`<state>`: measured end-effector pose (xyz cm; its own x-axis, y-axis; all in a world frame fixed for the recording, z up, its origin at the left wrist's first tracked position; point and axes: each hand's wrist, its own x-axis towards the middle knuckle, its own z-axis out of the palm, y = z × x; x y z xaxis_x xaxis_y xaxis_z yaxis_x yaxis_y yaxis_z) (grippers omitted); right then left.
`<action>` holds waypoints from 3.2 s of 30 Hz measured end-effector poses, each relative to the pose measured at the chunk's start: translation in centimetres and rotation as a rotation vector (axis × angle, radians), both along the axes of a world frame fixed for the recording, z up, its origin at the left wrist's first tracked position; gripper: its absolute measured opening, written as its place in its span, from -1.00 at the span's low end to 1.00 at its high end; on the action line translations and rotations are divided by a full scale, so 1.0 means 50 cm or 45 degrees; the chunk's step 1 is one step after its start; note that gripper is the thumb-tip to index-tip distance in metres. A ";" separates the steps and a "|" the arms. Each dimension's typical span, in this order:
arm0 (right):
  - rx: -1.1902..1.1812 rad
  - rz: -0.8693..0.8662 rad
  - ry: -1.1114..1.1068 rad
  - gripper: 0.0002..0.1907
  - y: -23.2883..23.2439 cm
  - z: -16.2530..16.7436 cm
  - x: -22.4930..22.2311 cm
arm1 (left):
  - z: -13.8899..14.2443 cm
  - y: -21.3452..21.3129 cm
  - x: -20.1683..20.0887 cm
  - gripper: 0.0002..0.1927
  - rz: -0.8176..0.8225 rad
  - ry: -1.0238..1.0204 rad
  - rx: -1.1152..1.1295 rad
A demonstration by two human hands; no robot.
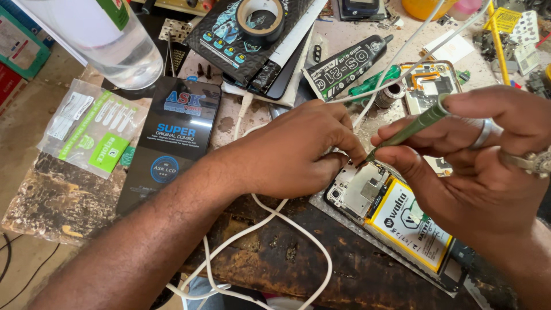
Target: The person repairs a disassembled smartphone at a cluttered workbench, using a green precision screwdriver to work on the phone's internal components and battery. They then handle a white charging cable and a small part on their lap, before lifting the phone frame and pressing a screen panel onto it.
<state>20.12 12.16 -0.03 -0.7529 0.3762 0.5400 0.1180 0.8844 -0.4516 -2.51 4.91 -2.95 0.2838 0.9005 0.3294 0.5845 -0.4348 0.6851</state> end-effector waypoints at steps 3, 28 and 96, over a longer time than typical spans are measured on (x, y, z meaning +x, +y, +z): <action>0.054 0.017 0.091 -0.34 0.002 0.008 -0.002 | 0.000 0.000 -0.001 -0.73 -0.009 -0.002 0.016; 0.189 -0.131 -0.038 -0.75 -0.024 0.035 -0.007 | 0.031 -0.023 0.018 0.23 0.010 0.144 -0.238; -0.268 0.016 0.016 -0.38 -0.029 0.024 0.004 | 0.044 -0.023 0.022 0.22 -0.055 0.313 -0.308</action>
<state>20.31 10.71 1.15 -0.7523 0.4720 0.4597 0.1007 0.7718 -0.6278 -1.42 3.76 -0.76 0.3679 0.9295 0.0248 0.7293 -0.3050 0.6125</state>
